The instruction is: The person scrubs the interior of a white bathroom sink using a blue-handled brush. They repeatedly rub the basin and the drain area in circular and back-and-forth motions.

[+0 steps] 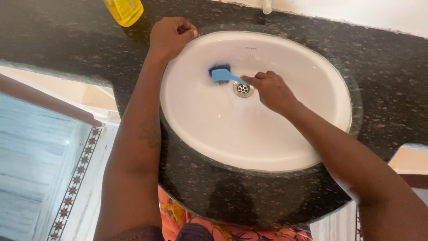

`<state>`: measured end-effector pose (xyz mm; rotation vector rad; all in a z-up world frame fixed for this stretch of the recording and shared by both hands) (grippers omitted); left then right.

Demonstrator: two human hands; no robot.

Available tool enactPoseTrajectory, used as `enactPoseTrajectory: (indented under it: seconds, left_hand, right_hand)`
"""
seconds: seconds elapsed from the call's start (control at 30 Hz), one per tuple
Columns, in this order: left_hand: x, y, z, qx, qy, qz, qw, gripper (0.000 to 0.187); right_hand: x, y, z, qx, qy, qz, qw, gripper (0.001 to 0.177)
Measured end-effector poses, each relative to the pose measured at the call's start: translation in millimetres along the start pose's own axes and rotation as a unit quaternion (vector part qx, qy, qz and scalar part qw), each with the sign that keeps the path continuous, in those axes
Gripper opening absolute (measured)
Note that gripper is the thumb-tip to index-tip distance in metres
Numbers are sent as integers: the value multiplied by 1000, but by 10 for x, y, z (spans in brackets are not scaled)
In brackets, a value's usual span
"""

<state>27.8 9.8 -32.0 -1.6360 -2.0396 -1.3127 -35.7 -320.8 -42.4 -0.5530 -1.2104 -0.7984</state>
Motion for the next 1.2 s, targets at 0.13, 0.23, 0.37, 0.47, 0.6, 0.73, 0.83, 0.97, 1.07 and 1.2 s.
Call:
enactPoseTrajectory:
  seconds: [0.13,0.23,0.37,0.47,0.6,0.73,0.83,0.97,1.07,1.2]
  left_hand:
    - [36,20,-46,12,18,10,1000,17]
    - [40,-5,-58,32,16,17,999,18]
    - [29,16,-51,34,16,16,999,18]
    - [39,11,-35,34,10,21,999,18]
    - [32,8,-17,17,11,12,1000,19]
    - [31,2,1,38,11,16,999,20]
    - [26,44,-30,34,8,23,999,18]
    - [40,31,1,28,14,25,999,17]
    - [9,8,-13,26,14,23,999,18]
    - [59,44,-38,-1,31,12,999,16]
  right_hand:
    - [19,-16,-107,-6,-62,-19,998,60]
    - [-87,-41,-26,24,-40,-19,999,61]
    - [-12,-49,57,24,85,82,993,52]
    - [284,-24,33,-82,102,166,977,56]
    - [613,-97,-78,-209,-22,151,966,54]
    - [554,-101,-146,-194,28,178,964,42]
    - [516,-111,-223,-219,-45,119,967,43]
    - [466,-102,-204,-204,-31,135,969,39]
    - [446,-150,-187,-173,-19,100,980,39]
    - [486,-91,-190,-229,-1,148,962,38]
Point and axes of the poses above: each hand's wrist, its own y-axis towards the middle knuckle, its own x-axis out of the back of the hand, z = x × y, the point moved 1 cm from there along y, towards the middle knuckle, and after that the axes turned 3 degrees about y, right-handed, at the moved point
